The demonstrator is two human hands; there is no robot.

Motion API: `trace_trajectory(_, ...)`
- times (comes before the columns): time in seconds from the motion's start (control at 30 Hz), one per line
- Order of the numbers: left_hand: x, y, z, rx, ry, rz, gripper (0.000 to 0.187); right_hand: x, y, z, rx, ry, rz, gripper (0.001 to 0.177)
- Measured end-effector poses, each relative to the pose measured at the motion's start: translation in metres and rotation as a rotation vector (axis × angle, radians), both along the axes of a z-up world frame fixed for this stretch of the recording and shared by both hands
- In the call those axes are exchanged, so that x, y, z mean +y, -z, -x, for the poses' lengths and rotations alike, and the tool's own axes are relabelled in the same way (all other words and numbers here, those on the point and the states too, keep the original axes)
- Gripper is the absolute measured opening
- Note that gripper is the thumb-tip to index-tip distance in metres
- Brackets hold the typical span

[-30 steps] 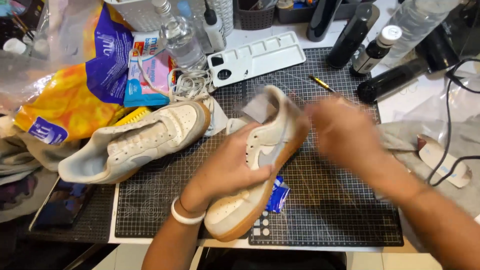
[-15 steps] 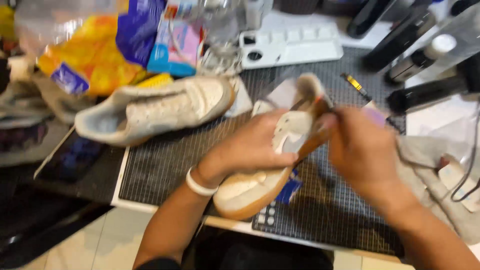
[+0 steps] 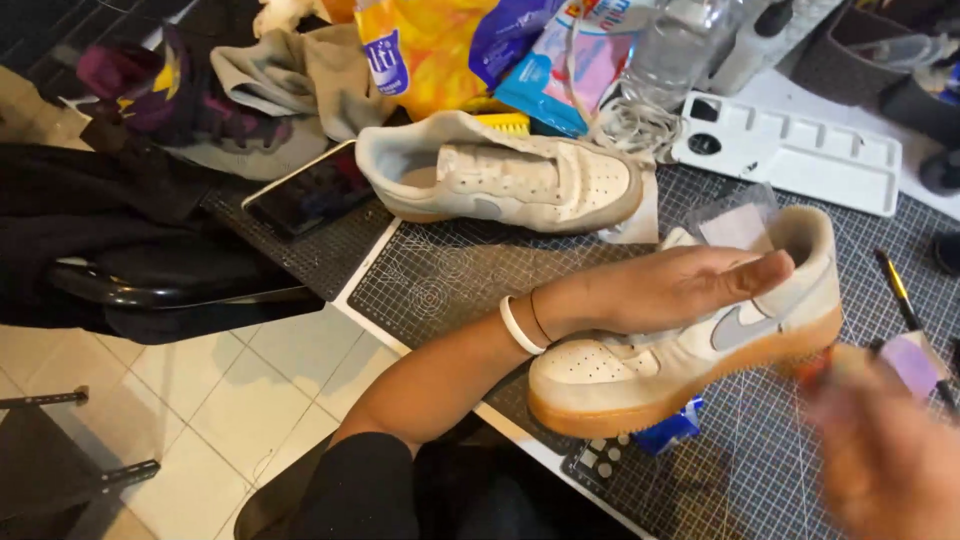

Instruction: The person cleans a white sneaker using a purple eraser and a small brush. They rub the eraser on the upper and midsole, then use the brush on the sole and side panels. The other sneaker remains on the table.

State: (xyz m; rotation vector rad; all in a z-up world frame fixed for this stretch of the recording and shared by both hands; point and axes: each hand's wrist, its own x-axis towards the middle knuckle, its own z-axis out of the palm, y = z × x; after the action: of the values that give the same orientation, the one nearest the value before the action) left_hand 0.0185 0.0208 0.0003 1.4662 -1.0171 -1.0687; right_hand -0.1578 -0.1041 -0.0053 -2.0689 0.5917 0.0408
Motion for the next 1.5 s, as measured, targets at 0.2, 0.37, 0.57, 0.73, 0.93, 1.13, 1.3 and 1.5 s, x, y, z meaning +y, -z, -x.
trace_trajectory(0.2, -0.002, 0.000, 0.000, -0.007, -0.076, -0.007, 0.054, -0.038, 0.117, 0.020, 0.104, -0.128, 1.690, 0.072)
trace_trajectory(0.37, -0.011, 0.012, 0.000, -0.159, -0.139, -0.083, 0.048, -0.055, 0.052, 0.006, -0.441, 0.052, 1.012, 0.012)
trace_trajectory(0.57, -0.016, 0.027, -0.004, -0.013, -0.161, -0.034, 0.038, 0.005, 0.020, 0.010, -0.569, -0.975, 0.212, 0.024)
trace_trajectory(0.73, -0.014, 0.023, -0.005, -0.006, -0.146, 0.002, 0.042, -0.042, 0.033, 0.020, -0.278, -0.498, 0.501, 0.035)
trace_trajectory(0.93, -0.012, 0.026, -0.006, 0.076, -0.208, -0.019, 0.027, -0.073, 0.065, 0.028, -0.185, -0.293, 0.967, 0.027)
trace_trajectory(1.13, -0.009, 0.028, -0.004, 0.019, -0.236, -0.022, 0.022, -0.071, 0.073, 0.032, -0.356, -0.185, 1.121, 0.021)
trace_trajectory(1.3, -0.005, 0.033, -0.002, 0.070, -0.240, 0.025, 0.023, -0.069, 0.070, 0.034, -0.429, -0.142, 1.257, 0.021)
trace_trajectory(1.5, -0.003, 0.027, -0.005, 0.180, -0.190, 0.077, 0.034, -0.045, 0.052, 0.015, -0.568, -0.235, 1.002, 0.014)
